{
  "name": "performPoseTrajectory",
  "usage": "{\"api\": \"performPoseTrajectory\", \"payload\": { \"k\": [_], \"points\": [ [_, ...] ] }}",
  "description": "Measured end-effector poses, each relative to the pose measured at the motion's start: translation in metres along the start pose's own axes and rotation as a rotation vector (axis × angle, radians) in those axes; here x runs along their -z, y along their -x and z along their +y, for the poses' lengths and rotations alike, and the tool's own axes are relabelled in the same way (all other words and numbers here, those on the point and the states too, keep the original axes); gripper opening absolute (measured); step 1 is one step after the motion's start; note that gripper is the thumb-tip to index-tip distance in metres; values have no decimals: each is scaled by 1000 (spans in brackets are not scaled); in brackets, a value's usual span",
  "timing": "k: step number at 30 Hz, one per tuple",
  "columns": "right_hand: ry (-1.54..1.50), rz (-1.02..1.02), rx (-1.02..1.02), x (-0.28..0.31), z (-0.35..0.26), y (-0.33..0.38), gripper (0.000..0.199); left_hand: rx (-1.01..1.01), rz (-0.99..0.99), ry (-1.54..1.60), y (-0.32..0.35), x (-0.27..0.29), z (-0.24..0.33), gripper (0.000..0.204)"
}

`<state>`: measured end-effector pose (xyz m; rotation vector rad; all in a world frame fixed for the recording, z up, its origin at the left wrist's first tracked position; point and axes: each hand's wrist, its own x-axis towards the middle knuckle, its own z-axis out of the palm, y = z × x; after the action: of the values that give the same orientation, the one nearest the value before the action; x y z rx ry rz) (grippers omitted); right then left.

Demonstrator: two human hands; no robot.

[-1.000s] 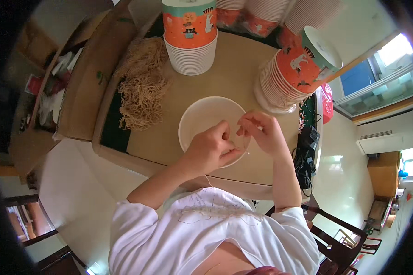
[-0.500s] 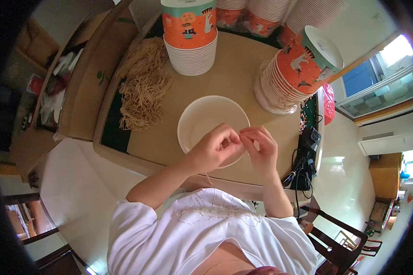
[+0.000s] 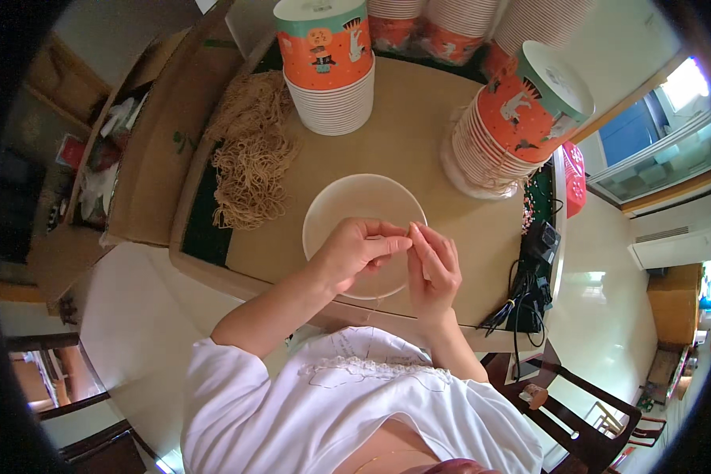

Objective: Tying thin strings into pre-punched holes on paper buckets to create handles.

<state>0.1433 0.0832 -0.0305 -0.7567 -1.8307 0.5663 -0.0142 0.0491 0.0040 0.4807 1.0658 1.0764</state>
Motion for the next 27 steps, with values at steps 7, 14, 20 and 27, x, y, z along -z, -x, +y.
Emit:
{"api": "performPoseTrajectory", "payload": {
  "k": [7, 14, 20, 27],
  "points": [
    [-163, -194, -147, 13, -6, -3, 35, -273, 61, -338, 6, 7, -12, 9],
    [-235, -234, -292, 15, -11, -10, 11, -518, 111, -588, 13, 4, -13, 10],
    [-283, -189, -302, 10, -10, -9, 9, -360, 128, -390, 17, 0, -4, 13],
    [-200, -186, -242, 7, -9, -8, 11, -538, 200, -712, 23, -6, -7, 11]
  ]
}}
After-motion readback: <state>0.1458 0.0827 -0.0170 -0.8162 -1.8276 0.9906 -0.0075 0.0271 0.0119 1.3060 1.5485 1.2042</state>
